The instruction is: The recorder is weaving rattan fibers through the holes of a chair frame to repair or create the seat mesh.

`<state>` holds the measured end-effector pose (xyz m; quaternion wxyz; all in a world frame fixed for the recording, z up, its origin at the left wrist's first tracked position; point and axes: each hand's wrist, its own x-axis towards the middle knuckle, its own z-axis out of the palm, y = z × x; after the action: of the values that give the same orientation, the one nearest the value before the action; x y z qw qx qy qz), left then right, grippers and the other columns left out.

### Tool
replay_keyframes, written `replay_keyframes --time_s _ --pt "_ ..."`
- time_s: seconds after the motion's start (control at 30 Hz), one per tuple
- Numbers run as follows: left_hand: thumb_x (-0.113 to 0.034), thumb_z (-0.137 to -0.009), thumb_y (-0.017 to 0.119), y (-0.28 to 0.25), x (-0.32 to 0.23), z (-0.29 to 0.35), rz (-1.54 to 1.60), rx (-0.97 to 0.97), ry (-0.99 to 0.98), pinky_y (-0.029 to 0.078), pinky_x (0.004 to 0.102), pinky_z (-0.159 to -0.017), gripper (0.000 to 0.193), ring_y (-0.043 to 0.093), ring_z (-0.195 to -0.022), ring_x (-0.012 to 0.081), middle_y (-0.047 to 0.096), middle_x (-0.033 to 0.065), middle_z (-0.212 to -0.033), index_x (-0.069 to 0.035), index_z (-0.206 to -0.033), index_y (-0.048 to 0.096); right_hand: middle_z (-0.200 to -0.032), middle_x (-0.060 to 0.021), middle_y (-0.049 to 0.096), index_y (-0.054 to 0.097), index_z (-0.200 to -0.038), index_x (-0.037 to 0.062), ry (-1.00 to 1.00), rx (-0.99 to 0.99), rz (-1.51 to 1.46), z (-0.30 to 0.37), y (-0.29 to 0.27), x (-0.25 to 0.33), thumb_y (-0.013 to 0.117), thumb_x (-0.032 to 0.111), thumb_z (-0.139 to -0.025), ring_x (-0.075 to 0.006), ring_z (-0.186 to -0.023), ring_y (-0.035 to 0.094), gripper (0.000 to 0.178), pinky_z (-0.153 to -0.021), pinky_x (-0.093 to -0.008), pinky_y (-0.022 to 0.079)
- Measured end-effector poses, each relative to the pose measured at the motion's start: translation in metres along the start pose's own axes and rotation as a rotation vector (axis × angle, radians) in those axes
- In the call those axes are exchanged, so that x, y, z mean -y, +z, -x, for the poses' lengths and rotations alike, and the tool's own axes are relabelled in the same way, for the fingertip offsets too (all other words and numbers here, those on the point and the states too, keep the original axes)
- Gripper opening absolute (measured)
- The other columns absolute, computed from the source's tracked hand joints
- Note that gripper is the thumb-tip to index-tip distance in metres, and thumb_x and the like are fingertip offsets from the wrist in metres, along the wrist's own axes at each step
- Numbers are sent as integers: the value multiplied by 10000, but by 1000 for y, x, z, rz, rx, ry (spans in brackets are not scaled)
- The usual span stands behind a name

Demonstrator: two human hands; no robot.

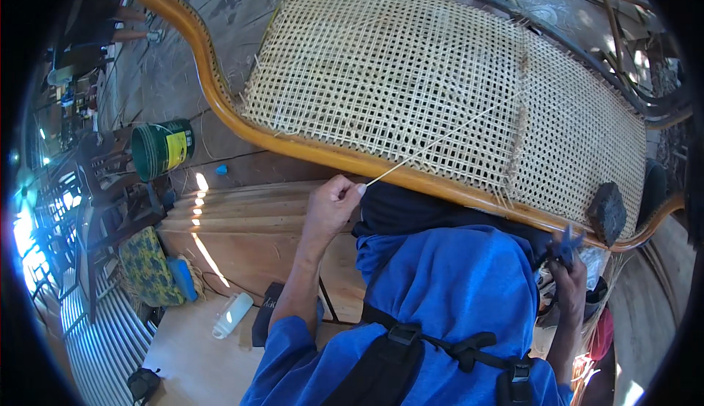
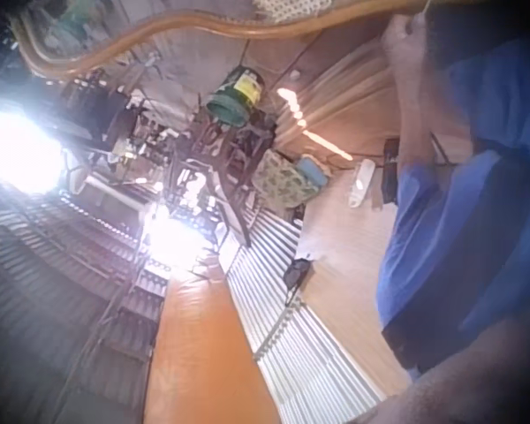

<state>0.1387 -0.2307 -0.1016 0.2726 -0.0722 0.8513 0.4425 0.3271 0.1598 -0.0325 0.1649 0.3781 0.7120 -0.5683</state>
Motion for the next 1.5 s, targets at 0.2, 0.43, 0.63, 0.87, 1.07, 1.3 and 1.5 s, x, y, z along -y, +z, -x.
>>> replay_keyframes --time_s 0.2,0.43,0.63,0.87,1.07,1.3,1.5 --pt "-162 -877 646 -2 -7 6 30 -3 -9 345 196 -523 190 402 -601 14 501 -55 -648 -24 -759 591 -922 -135 600 528 -1141 6 -49 524 379 -57 43 86 561 242 -878 -239 -850 581 355 -789 -373 449" --pt "-154 -880 639 -3 -17 9 148 32 -159 345 196 -518 174 410 -596 14 510 -57 -650 -32 -765 591 -908 -250 633 616 -955 -46 -150 984 924 -96 168 146 414 494 -943 -395 -897 614 577 -815 -458 468" --pt "-152 -872 641 -1 -11 11 103 26 -52 353 213 -504 179 421 -583 21 517 -45 -638 -21 -762 590 -924 -262 640 647 -905 -51 -273 969 846 -111 213 135 408 490 -947 -406 -874 621 593 -794 -467 481" --pt "-140 -920 569 -6 -13 10 165 60 -31 357 213 -522 115 404 -601 31 461 -51 -662 -31 -890 591 -837 -248 619 564 -1016 -22 -228 692 773 -75 129 132 512 430 -918 -418 -833 610 466 -767 -464 475" --pt "-96 -920 499 93 -99 7 -44 666 316 475 286 -725 162 593 -806 137 597 71 -860 -26 -1046 573 -811 -150 592 542 -1004 4 157 -141 339 3 -5 -20 458 407 -925 -253 -770 565 419 -715 -388 441" --pt "-88 -930 474 181 -157 -6 -19 720 329 419 204 -590 234 518 -666 67 593 20 -870 -58 -1148 554 -1038 -264 603 548 -1127 -20 442 -221 23 83 60 -226 342 463 -965 -413 -1014 559 550 -894 -453 413" --pt "-76 -914 468 240 -221 44 -194 1147 346 452 227 -615 384 553 -676 102 629 66 -926 -40 -1294 431 -1025 -153 619 603 -1078 -30 20 -591 -333 65 37 -131 559 128 -909 -243 -872 620 235 -785 -318 493"
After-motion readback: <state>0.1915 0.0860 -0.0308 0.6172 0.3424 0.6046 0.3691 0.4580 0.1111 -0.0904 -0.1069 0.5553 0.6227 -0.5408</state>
